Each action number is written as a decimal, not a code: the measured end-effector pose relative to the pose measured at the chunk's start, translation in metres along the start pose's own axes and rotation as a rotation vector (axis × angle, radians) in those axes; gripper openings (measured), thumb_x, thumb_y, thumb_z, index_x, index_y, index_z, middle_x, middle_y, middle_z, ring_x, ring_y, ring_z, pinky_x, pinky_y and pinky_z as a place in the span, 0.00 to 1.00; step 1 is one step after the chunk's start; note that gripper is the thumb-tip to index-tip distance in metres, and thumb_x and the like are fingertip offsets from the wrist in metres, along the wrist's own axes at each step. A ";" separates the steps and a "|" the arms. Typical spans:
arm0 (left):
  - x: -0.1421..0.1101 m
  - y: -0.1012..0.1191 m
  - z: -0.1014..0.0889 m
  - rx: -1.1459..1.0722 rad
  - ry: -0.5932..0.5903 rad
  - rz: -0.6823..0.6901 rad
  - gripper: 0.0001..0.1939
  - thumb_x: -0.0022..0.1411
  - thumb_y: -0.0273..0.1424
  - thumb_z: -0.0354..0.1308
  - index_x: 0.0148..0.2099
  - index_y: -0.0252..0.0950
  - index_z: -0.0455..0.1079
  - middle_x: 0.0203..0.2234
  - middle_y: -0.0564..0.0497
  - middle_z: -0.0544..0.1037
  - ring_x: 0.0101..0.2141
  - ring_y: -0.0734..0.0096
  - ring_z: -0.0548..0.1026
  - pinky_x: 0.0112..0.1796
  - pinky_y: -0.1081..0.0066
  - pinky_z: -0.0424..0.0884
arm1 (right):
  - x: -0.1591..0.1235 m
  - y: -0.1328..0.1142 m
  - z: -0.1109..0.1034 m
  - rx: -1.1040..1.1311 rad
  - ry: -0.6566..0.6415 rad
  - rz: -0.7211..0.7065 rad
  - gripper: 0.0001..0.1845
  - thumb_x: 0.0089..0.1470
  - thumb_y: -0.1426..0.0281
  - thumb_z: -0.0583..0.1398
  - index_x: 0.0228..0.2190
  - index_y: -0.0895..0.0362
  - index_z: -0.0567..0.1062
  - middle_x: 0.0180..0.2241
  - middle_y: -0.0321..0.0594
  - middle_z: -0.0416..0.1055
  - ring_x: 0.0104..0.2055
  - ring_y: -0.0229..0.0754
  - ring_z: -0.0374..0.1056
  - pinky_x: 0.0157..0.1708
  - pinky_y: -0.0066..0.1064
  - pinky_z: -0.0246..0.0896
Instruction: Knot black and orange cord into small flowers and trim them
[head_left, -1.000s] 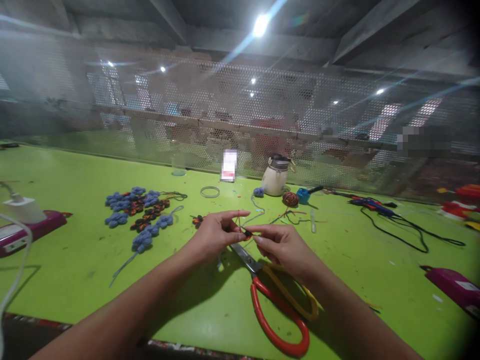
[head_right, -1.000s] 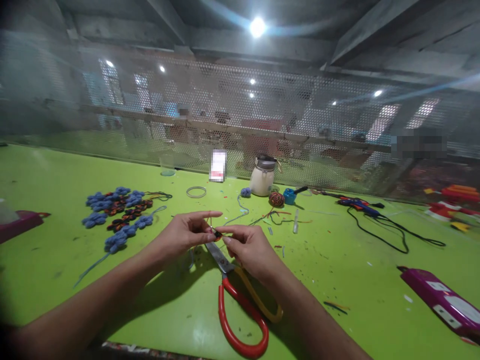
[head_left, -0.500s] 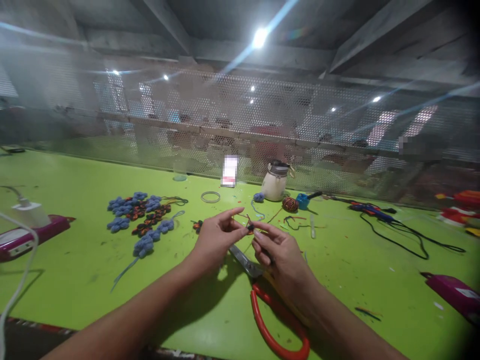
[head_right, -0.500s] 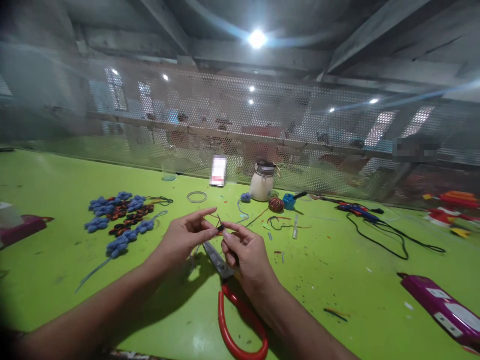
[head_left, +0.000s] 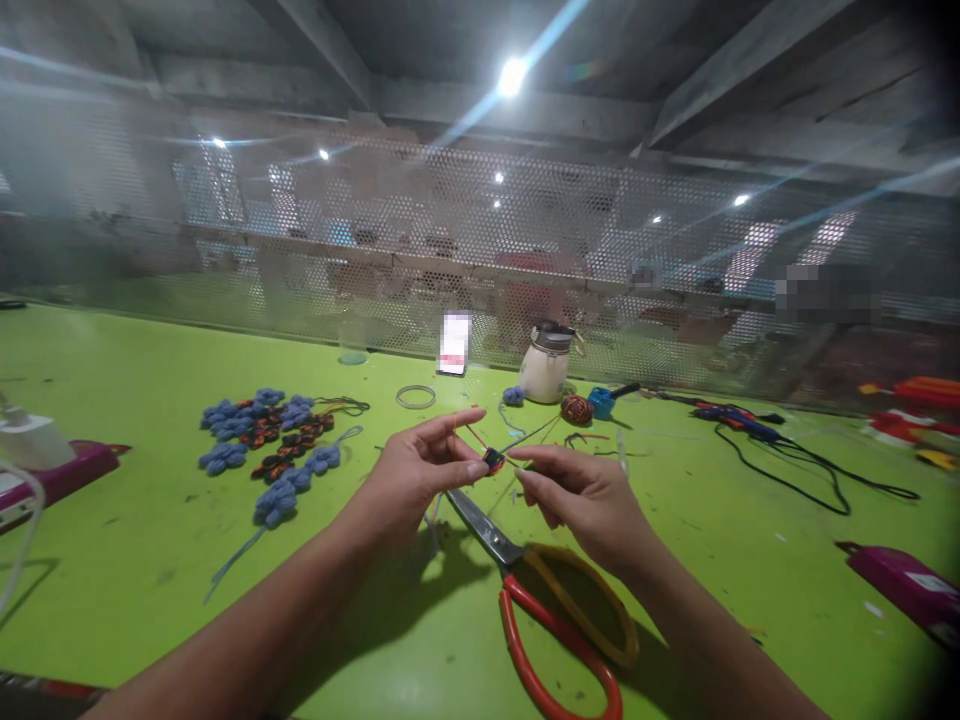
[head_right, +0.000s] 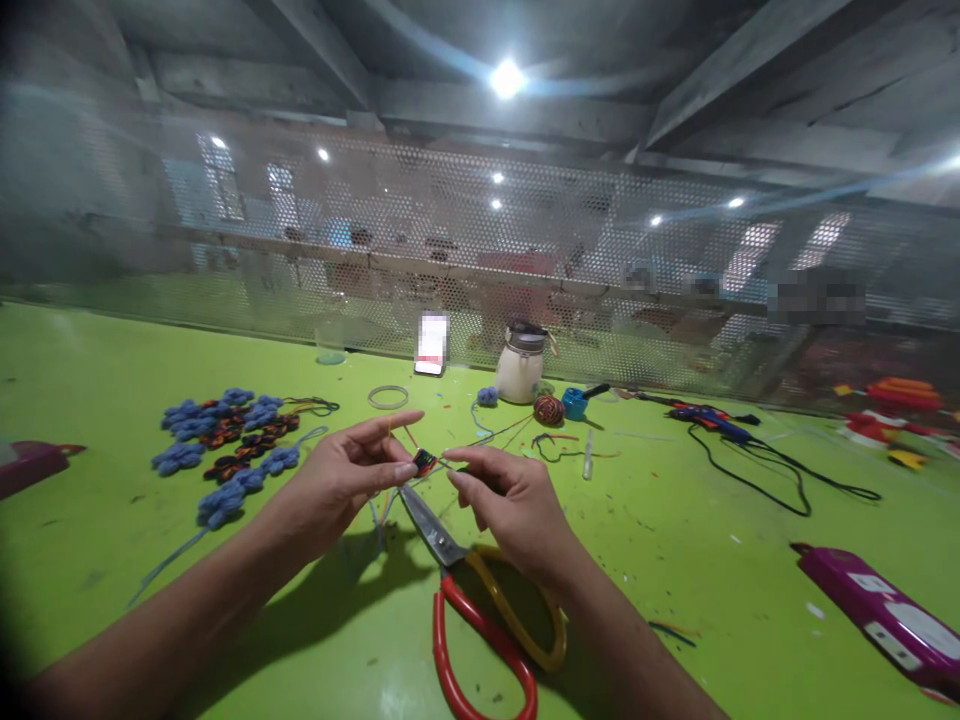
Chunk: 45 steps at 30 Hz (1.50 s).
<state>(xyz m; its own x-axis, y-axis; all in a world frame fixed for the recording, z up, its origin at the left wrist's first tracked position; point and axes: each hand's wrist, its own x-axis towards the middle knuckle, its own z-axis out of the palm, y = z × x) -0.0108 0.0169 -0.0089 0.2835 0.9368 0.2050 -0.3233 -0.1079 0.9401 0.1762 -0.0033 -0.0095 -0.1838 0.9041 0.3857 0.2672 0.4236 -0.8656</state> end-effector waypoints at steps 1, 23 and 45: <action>0.000 0.000 0.000 0.002 0.000 0.003 0.27 0.44 0.24 0.66 0.49 0.36 0.69 0.22 0.55 0.72 0.26 0.78 0.70 0.33 0.75 0.65 | 0.000 -0.001 -0.002 -0.042 0.004 -0.028 0.12 0.49 0.69 0.60 0.37 0.60 0.76 0.18 0.34 0.67 0.15 0.30 0.56 0.15 0.24 0.54; -0.002 0.004 0.003 -0.050 0.018 -0.008 0.26 0.42 0.22 0.66 0.48 0.35 0.70 0.23 0.53 0.75 0.28 0.74 0.72 0.35 0.72 0.66 | -0.001 -0.008 -0.013 -0.277 -0.026 -0.315 0.10 0.51 0.74 0.58 0.35 0.56 0.78 0.27 0.40 0.75 0.25 0.37 0.68 0.26 0.30 0.62; -0.003 0.004 0.004 -0.069 0.032 -0.080 0.18 0.44 0.22 0.64 0.41 0.35 0.75 0.23 0.54 0.70 0.27 0.76 0.68 0.35 0.72 0.62 | 0.001 0.006 0.001 0.262 -0.058 0.156 0.12 0.44 0.66 0.63 0.32 0.60 0.78 0.15 0.33 0.63 0.13 0.28 0.51 0.12 0.23 0.45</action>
<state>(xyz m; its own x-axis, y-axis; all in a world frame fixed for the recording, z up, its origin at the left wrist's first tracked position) -0.0091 0.0118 -0.0045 0.2826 0.9517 0.1203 -0.3622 -0.0102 0.9320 0.1770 0.0001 -0.0149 -0.2158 0.9491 0.2294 0.0452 0.2444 -0.9686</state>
